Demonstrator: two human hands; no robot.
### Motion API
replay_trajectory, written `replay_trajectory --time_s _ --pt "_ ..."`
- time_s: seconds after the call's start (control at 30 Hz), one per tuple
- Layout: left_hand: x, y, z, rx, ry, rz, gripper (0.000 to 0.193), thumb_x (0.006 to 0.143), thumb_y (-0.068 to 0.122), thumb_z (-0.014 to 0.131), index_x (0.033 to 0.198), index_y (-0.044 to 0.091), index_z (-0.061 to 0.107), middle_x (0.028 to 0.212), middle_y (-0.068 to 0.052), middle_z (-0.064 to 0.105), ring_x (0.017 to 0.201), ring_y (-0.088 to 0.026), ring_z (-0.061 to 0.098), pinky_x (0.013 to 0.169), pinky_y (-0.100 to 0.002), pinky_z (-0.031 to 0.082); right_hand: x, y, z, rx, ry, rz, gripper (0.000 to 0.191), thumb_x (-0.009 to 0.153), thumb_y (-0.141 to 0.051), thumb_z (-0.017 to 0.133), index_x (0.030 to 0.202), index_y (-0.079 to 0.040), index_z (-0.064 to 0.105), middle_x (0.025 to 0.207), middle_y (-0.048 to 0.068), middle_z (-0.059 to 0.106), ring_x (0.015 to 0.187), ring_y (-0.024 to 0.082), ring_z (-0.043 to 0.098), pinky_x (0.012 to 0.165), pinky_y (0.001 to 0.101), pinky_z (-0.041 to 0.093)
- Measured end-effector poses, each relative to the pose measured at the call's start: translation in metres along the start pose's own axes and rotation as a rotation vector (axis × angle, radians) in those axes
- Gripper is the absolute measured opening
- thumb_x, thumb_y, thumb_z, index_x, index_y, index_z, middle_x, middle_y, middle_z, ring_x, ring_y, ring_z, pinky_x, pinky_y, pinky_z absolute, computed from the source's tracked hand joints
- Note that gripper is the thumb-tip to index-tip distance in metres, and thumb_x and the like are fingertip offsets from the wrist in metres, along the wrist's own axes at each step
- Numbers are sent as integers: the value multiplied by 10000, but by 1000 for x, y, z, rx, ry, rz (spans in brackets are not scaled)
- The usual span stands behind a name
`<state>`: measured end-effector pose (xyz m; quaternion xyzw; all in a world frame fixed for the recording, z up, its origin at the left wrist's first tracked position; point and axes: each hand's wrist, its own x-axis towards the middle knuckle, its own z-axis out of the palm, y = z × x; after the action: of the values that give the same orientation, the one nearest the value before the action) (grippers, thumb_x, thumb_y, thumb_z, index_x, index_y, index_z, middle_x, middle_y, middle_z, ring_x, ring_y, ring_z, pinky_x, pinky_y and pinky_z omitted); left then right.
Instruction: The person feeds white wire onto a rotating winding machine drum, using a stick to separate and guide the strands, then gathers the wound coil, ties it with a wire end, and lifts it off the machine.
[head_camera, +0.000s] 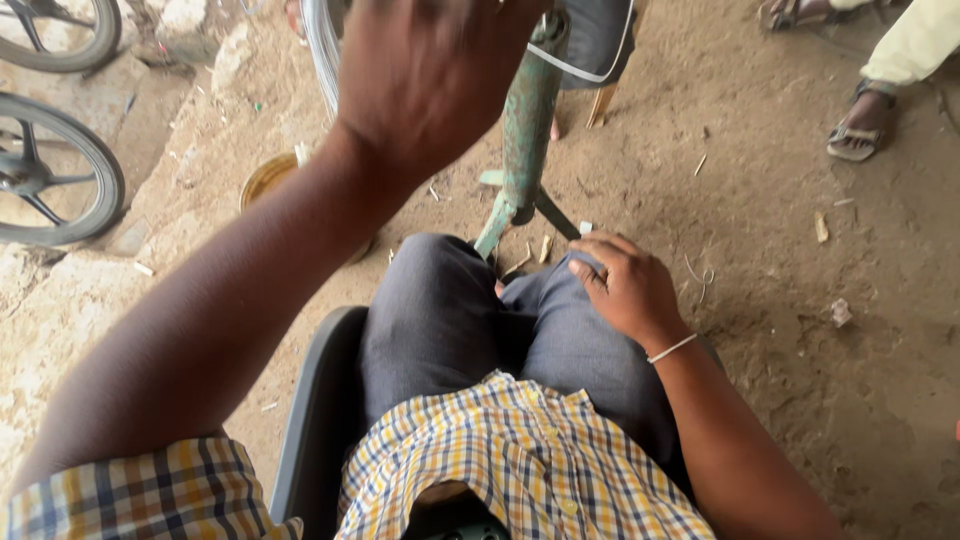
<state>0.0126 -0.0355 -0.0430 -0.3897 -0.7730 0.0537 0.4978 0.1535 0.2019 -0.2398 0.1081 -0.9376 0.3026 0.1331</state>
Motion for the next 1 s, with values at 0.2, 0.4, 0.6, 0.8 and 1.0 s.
replay_trajectory --time_s 0.2,0.4,0.6,0.8,1.0 --pt "-15 0 -4 102 1 54 517 1084 101 532 1595 91 455 1613 -101 407 696 -72 465 653 -262 440 5 0 4 11 -26 -10 237 905 -243 730 1071 -74 751 1121 94 747 1015 315 718 845 400 573" --pt "-7 13 -4 132 -149 -17 492 1102 233 554 1573 102 500 1578 -109 503 719 -114 529 639 -279 469 4 9 16 -12 -53 -15 228 894 -236 734 1041 -63 761 1098 113 754 1022 319 712 877 398 568" --pt "4 0 -22 -192 -63 -185 482 1143 289 565 1596 162 462 1562 -92 522 980 -236 589 750 -344 483 2 11 20 118 33 9 216 925 -243 713 950 -29 717 824 117 659 706 258 632 642 367 504" --pt "18 -42 -26 -319 54 -374 458 1053 454 691 1444 232 607 1371 -72 654 1215 -299 618 1012 -474 393 26 -20 4 585 143 -44 507 1023 -326 629 658 -67 390 595 -10 340 560 109 309 529 302 269" --pt "32 -48 -15 -673 106 -344 347 1057 269 670 1392 179 685 1151 -62 756 1162 -270 641 978 -455 377 71 -96 -91 1307 77 -684 538 1032 -391 646 707 -87 344 690 24 331 629 153 322 596 357 281"
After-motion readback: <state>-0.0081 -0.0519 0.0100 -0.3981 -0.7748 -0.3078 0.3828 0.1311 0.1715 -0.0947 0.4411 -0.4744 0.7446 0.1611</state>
